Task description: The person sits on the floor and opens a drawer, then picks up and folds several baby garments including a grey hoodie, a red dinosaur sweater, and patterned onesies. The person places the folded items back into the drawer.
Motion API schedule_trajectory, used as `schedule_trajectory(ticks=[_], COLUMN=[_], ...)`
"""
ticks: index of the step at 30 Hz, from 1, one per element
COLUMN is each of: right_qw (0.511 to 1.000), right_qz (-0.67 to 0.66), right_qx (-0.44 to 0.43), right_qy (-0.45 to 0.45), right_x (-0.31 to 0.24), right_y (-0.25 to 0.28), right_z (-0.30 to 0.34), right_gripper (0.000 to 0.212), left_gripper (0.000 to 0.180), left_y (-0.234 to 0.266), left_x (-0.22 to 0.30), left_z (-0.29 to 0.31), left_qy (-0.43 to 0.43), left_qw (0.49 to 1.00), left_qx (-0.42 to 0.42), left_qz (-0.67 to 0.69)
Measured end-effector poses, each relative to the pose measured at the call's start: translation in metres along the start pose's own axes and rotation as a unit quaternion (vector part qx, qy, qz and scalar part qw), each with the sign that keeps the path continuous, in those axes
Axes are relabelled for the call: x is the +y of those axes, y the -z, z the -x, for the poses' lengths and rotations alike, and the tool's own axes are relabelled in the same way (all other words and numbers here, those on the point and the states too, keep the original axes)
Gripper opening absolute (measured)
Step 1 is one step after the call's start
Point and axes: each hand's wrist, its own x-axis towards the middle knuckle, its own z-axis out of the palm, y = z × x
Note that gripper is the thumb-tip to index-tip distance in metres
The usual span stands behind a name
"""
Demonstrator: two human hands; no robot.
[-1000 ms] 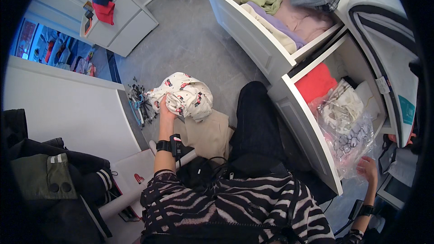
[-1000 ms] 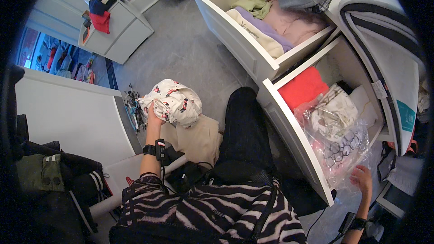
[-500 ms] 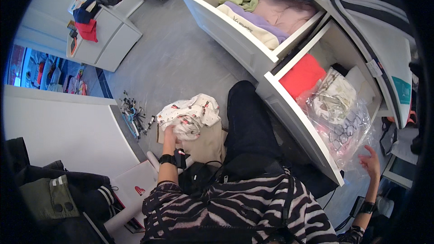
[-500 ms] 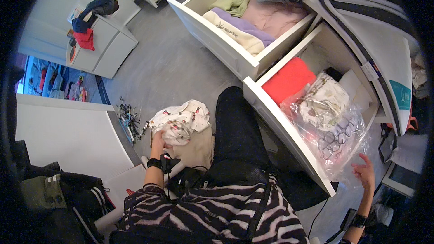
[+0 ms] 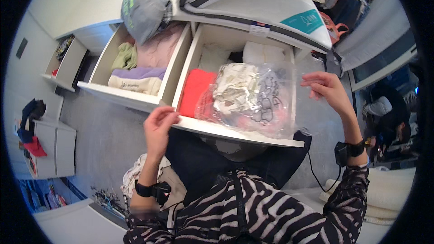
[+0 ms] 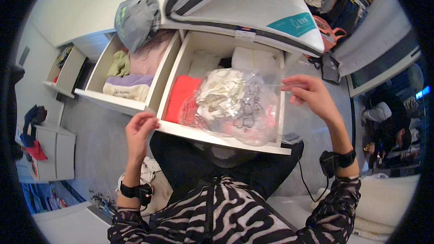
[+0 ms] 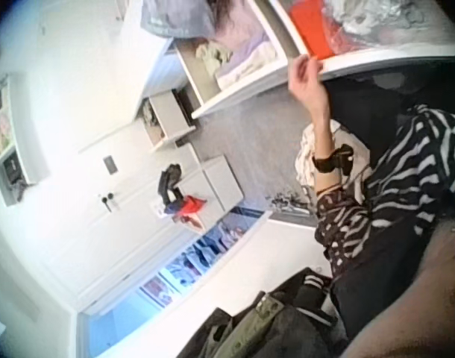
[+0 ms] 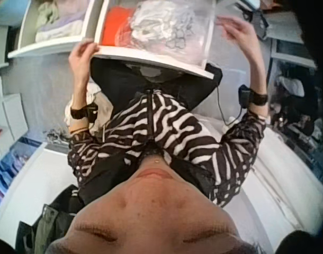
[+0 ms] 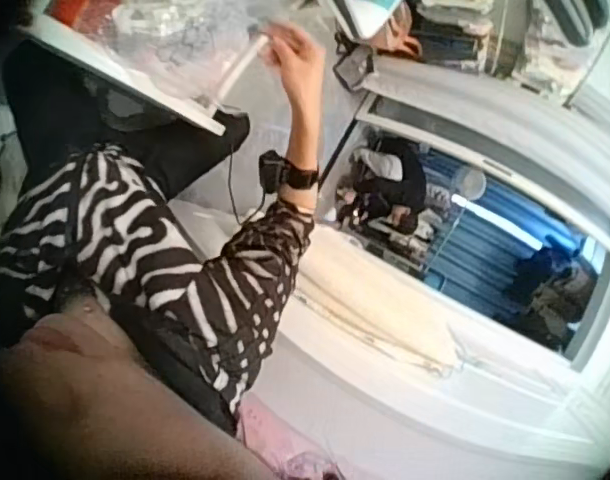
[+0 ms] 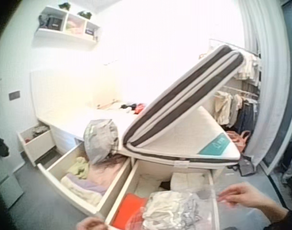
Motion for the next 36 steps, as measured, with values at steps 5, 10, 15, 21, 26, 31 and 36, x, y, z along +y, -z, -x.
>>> schedule_trajectory(ticks=[5, 10, 15, 21, 26, 31, 36], right_qw=[0.998, 0.997, 0.999, 0.978, 0.917, 0.993, 0.945], right_qz=[0.003, 0.015, -0.027, 0.113, 0.339, 0.112, -0.114], right_qx=[-0.023, -0.025, -0.009, 0.083, 0.200, 0.025, -0.199], right_qy=[0.052, 0.075, 0.025, -0.154, 0.066, 0.031, -0.233], right_x=[-0.037, -0.040, -0.009, 0.050, 0.050, 0.037, 0.090], right_y=[-0.028, -0.039, -0.025, 0.015, 0.015, -0.003, -0.042], right_z=[-0.012, -0.010, 0.014, 0.050, 0.062, 0.040, -0.004], right_gripper=[0.027, 0.028, 0.029, 0.031, 0.024, 0.022, 0.027], left_gripper=[0.022, 0.055, 0.042, 0.016, 0.014, 0.020, 0.028], left_y=[-0.102, -0.170, -0.215, -0.199, -0.201, -0.214, -0.178], left_x=[0.035, 0.037, 0.010, -0.006, 0.004, 0.006, -0.018], left_z=[-0.026, -0.034, -0.026, -0.052, -0.043, -0.027, -0.097], left_qy=[-0.050, -0.162, -0.080, -0.053, -0.047, -0.085, -0.120], left_qw=[0.969, 0.929, 0.894, 0.960, 0.963, 0.951, 0.955], left_qx=[-0.228, -0.219, -0.244, -0.183, -0.200, -0.247, -0.179], left_qz=[-0.077, -0.251, -0.366, -0.203, -0.173, -0.163, -0.205])
